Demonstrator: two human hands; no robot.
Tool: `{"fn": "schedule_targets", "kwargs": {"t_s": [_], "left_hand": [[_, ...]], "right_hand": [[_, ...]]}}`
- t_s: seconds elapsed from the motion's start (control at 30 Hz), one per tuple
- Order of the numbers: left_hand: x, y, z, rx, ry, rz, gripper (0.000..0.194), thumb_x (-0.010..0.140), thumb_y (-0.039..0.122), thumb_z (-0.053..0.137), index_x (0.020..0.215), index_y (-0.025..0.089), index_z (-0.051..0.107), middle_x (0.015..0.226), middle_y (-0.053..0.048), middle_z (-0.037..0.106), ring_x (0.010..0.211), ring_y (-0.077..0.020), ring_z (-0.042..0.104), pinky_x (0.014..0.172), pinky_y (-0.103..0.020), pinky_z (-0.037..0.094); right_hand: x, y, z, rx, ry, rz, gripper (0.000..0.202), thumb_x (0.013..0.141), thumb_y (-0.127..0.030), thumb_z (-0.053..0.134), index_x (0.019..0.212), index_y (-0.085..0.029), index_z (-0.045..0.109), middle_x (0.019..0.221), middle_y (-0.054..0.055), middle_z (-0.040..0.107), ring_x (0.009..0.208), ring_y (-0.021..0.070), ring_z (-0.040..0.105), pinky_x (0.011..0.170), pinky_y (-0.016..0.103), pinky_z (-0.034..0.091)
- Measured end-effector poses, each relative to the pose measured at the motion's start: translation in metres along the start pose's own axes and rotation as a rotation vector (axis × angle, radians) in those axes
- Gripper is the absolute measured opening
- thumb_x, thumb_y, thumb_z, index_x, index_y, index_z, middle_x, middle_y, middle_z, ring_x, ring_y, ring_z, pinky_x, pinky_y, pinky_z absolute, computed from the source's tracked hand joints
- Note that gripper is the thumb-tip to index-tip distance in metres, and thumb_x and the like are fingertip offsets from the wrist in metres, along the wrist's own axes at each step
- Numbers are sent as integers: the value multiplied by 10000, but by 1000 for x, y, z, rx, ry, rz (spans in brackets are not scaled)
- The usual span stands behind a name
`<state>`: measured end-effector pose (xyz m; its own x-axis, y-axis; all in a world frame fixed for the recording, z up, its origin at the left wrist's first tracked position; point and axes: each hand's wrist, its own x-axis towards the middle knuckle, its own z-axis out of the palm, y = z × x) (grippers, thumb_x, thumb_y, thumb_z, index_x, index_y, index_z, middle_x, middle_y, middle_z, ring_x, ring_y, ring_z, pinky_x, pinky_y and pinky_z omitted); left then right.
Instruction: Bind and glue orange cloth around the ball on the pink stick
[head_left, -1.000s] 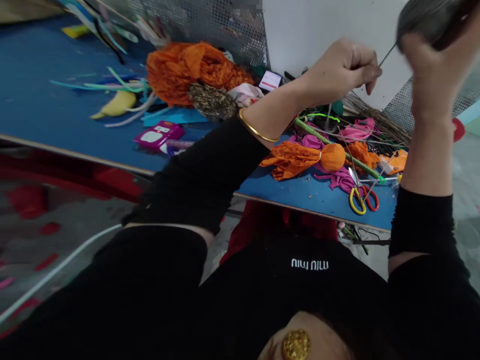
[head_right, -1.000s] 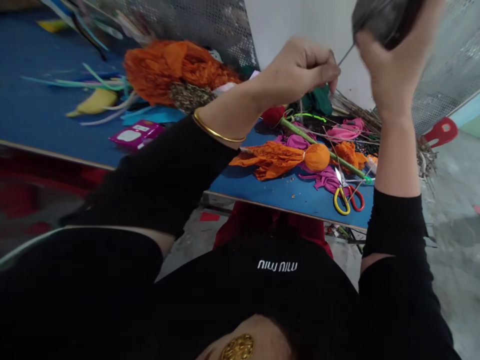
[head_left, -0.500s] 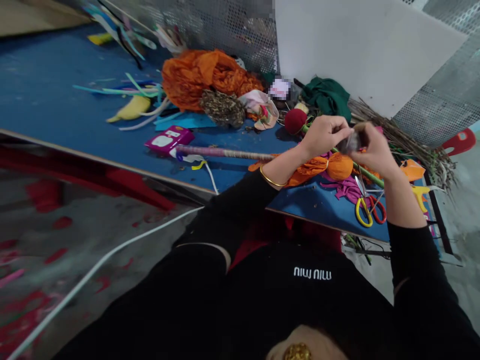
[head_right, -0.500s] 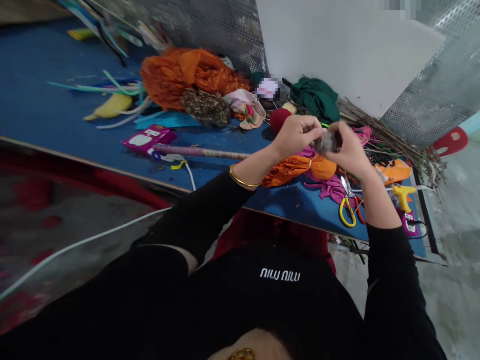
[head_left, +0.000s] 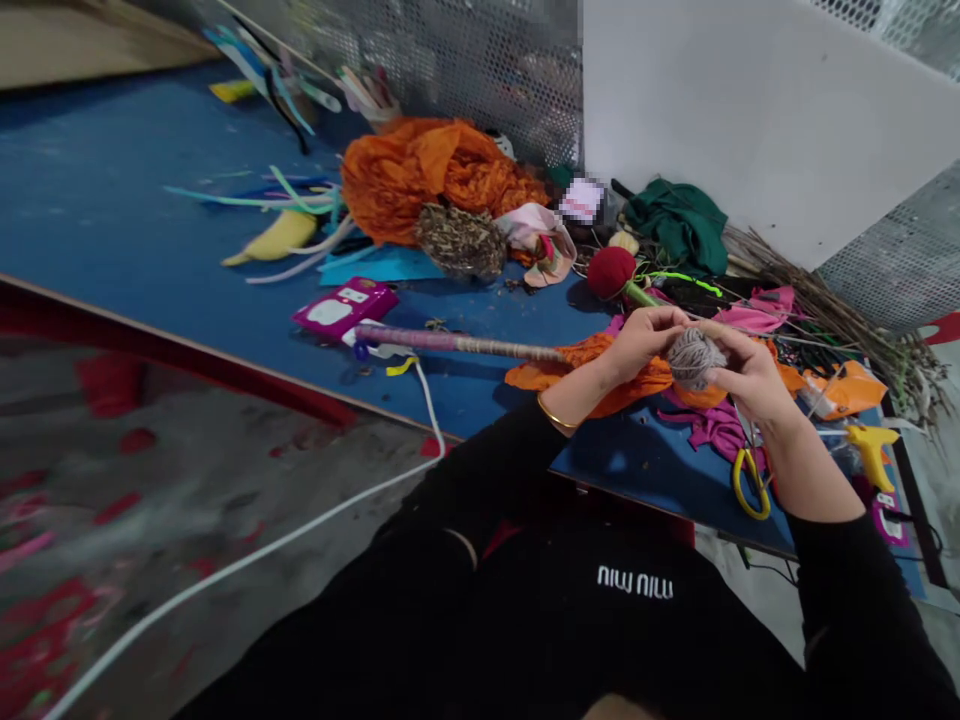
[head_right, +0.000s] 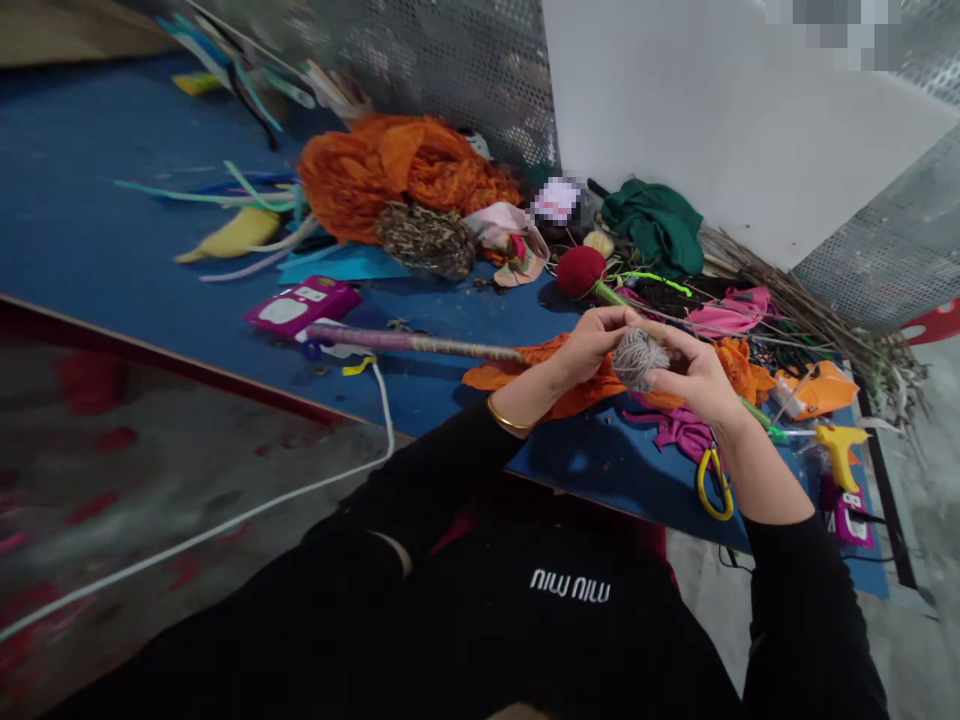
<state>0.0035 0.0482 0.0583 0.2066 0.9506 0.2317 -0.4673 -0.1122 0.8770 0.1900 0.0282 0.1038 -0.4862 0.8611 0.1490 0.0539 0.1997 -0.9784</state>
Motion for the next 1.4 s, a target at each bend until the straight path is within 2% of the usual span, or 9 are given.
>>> {"fn": "schedule_targets", "kwargs": {"t_s": [0.1,0.23,0.4,0.57,0.8,0.97,1.13,1.27,1.4], "left_hand": [[2,-8,-10,72,196,49,433,783,583,825,819,192,645,663,45,585,546,-92,478,530,-238,398],[-1,-10,-21,439,424,205,134,923,319,701,884,193,678,752,27,687,671,-114,608,696,-243,485],[-5,-14,-23,719,370,206,91,933,278,686,874,211,702,840,-10,771,744,-151,676,735,-273,499],[-8,-17,-22,813,330,240,105,954,310,669,881,247,711,862,-29,787,765,-186,692,741,-315,521],[-13,-15,-23,811,318,238,133,970,308,645,886,234,718,863,-30,789,744,-172,691,724,-294,518],[-15,-15,-22,823,301,241,140,966,281,632,875,216,718,859,-17,791,764,-146,703,743,-248,516],[-16,-19,-23,852,296,275,156,962,284,638,866,201,728,801,-9,775,694,-128,676,676,-229,478],[-16,-19,-24,866,279,255,153,942,279,642,854,199,738,785,-1,775,673,-119,664,660,-218,473],[-17,-17,-24,887,292,249,161,931,282,642,836,202,745,771,4,777,666,-117,669,671,-212,494]], "right_hand": [[32,2,-5,-28,83,-7,557,639,-500,944,1132,-287,794,1118,25,807,1035,252,751,1010,442,630],[122,13,-16,-196,275,-146,501,700,-475,876,1141,-266,764,1098,26,790,974,239,732,946,470,655],[252,35,-6,-754,359,-104,489,799,-308,776,1243,-115,709,1183,145,768,1134,314,715,1107,551,567],[319,52,24,-1164,226,-17,548,900,-226,655,1434,-110,615,1418,224,658,1297,369,657,1137,548,516],[328,72,39,-1358,38,99,602,933,-146,566,1524,-75,469,1466,258,586,1298,373,647,1092,515,527],[298,55,9,-1416,218,31,460,957,-305,627,1362,-96,562,1478,237,567,1301,375,635,1093,526,530],[244,54,-56,-1402,523,253,785,842,-465,805,1387,23,517,1412,332,583,1274,445,654,1065,583,542],[226,74,-83,-1229,472,430,474,929,-317,675,1301,-28,619,1271,278,709,1218,413,709,1054,602,559],[253,75,-69,-1152,489,359,335,960,-125,462,1191,-92,702,1224,201,761,1215,328,730,1075,464,578]]}}
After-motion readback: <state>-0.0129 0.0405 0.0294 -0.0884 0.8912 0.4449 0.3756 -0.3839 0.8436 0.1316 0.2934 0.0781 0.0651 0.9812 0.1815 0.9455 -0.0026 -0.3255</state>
